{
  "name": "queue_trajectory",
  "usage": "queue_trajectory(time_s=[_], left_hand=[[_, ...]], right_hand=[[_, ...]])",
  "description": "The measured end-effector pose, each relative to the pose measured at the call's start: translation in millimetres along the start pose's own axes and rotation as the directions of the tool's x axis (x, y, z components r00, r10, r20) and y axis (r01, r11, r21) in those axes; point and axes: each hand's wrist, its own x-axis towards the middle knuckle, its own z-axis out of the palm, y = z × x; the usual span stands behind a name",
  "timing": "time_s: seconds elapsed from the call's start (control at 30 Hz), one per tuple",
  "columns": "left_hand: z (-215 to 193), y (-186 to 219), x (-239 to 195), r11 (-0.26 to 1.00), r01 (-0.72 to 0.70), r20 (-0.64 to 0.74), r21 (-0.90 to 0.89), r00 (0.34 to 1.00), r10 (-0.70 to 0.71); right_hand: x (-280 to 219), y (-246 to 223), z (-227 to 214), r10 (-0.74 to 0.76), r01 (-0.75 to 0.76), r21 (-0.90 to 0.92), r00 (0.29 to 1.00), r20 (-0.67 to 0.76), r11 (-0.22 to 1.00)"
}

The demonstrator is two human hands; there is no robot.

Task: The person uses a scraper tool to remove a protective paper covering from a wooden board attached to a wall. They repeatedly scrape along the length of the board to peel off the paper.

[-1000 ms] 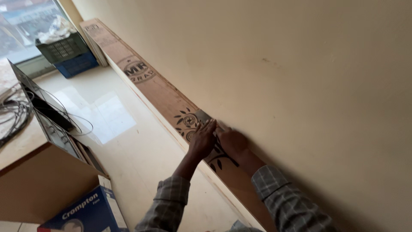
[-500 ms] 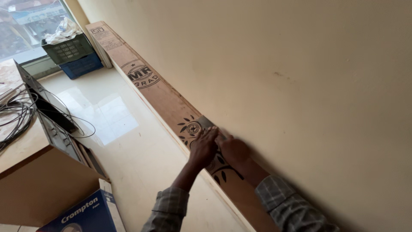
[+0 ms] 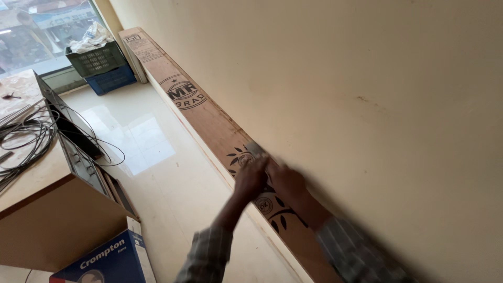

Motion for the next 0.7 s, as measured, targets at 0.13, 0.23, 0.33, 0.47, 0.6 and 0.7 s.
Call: queue_trajectory(time_s=[0.13, 0.23, 0.33, 0.47, 0.6, 0.7], left_hand=[[11, 35, -39, 0.995, -0.096, 0.016, -0.023, 0.995, 0.097], [19, 25, -30, 0.985, -0.169, -0.086, 0.02, 0.982, 0.17], [12, 6, -6, 0.994, -0.109, -0.058, 0.025, 0.992, 0.11], [-8, -11, 8, 0.998, -0.049, -0.031, -0.027, 0.998, 0.049], [-3, -13, 5, 0.995, -0.098, -0.071, -0.013, 0.993, 0.097], [9, -5, -2, 0.994, -0.102, -0.08, 0.029, 0.991, 0.104]], right_hand=[[-62, 4, -22, 0.065, -0.051, -0.142, 0.993, 0.101, 0.989], [-53, -3, -29, 0.049, -0.031, -0.162, 0.993, 0.108, 0.986], [-15, -11, -35, 0.061, -0.032, -0.187, 0.987, 0.149, 0.982], [18, -15, -41, 0.042, 0.006, -0.22, 0.976, 0.213, 0.976], [12, -5, -27, 0.009, 0.019, -0.185, 0.989, 0.151, 0.983], [-6, 0, -16, -0.015, 0.033, -0.202, 0.996, 0.086, 0.979]])
